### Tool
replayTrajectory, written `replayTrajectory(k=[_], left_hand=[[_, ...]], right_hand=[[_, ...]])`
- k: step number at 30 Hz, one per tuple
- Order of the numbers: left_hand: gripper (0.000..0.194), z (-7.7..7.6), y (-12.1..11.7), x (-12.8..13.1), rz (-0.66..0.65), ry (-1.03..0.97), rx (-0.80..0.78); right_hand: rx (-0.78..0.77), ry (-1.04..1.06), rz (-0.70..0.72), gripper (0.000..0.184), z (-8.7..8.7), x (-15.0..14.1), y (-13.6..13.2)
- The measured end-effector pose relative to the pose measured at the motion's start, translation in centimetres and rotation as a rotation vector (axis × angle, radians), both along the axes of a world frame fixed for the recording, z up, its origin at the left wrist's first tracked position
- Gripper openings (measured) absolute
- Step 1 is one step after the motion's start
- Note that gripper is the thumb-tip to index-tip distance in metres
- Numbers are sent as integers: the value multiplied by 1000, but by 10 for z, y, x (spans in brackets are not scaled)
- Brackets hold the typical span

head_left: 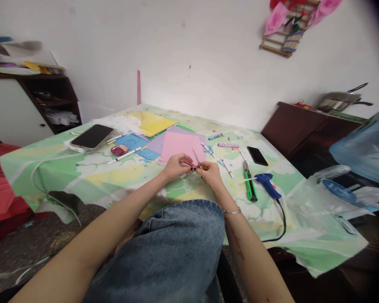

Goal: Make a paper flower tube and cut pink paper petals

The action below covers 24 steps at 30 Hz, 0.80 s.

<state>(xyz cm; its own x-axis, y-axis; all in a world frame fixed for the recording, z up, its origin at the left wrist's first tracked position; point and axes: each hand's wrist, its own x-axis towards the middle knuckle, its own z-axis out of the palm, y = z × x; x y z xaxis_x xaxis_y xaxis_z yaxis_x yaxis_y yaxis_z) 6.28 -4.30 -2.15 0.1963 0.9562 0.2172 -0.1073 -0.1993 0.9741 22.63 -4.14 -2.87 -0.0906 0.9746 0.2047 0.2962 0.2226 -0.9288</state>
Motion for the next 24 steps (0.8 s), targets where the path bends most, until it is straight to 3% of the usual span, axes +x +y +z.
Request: replayTrajectory(k=[5, 12, 24], left_hand=[[22, 0, 0, -1, -39, -9, -4], [31, -4, 1, 0, -113, 24, -26], [22, 0, -1, -3, -66, 18, -39]], right_hand=[[-19, 85, 1, 22, 4, -1, -2], [-41, 205, 42, 20, 8, -4, -6], [-36, 167, 61, 23, 15, -7, -13]])
